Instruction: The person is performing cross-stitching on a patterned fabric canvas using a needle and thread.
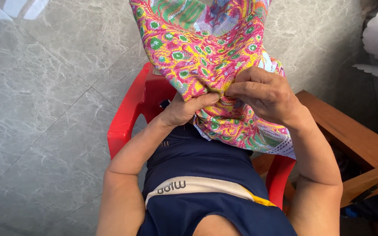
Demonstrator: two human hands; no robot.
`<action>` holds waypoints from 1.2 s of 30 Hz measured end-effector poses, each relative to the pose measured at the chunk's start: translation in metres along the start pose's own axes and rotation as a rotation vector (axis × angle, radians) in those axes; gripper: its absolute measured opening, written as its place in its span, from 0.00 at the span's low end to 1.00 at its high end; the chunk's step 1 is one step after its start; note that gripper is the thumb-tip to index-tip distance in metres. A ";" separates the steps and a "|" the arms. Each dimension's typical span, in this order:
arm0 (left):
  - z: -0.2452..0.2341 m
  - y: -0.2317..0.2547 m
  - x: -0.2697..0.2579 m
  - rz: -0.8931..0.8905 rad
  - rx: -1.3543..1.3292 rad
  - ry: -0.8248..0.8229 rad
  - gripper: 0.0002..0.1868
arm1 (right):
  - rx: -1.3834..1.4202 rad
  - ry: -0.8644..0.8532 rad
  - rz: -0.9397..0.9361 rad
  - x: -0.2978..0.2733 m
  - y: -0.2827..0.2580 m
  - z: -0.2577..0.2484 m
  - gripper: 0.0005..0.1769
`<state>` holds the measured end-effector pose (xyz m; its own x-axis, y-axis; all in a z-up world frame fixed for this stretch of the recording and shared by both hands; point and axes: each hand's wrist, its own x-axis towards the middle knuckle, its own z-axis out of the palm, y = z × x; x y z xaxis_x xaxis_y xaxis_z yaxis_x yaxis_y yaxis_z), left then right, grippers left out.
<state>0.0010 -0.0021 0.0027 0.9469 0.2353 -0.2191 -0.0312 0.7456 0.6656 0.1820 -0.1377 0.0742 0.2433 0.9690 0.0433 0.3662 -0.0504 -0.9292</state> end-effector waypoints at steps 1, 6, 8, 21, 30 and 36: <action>0.002 0.001 0.001 0.019 -0.009 -0.004 0.17 | -0.020 0.007 -0.013 0.001 -0.002 0.001 0.06; -0.001 -0.008 -0.002 0.059 0.060 -0.013 0.17 | -0.169 0.077 -0.126 -0.002 -0.013 0.019 0.02; -0.006 -0.013 -0.006 0.083 0.109 0.000 0.17 | -0.258 0.108 -0.217 -0.004 -0.020 0.027 0.01; -0.009 -0.035 -0.045 0.035 0.051 0.101 0.18 | -0.804 0.358 -0.678 -0.032 -0.016 0.072 0.06; -0.008 -0.025 -0.040 -0.079 -0.225 0.166 0.19 | -0.612 0.340 -0.748 -0.019 -0.040 0.096 0.04; -0.015 -0.031 -0.041 -0.076 -0.233 0.190 0.21 | -0.430 0.287 -0.698 -0.021 -0.047 0.117 0.01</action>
<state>-0.0418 -0.0253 -0.0194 0.8733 0.2693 -0.4061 -0.0556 0.8831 0.4659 0.0546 -0.1272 0.0739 0.0327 0.7168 0.6965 0.8098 0.3895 -0.4388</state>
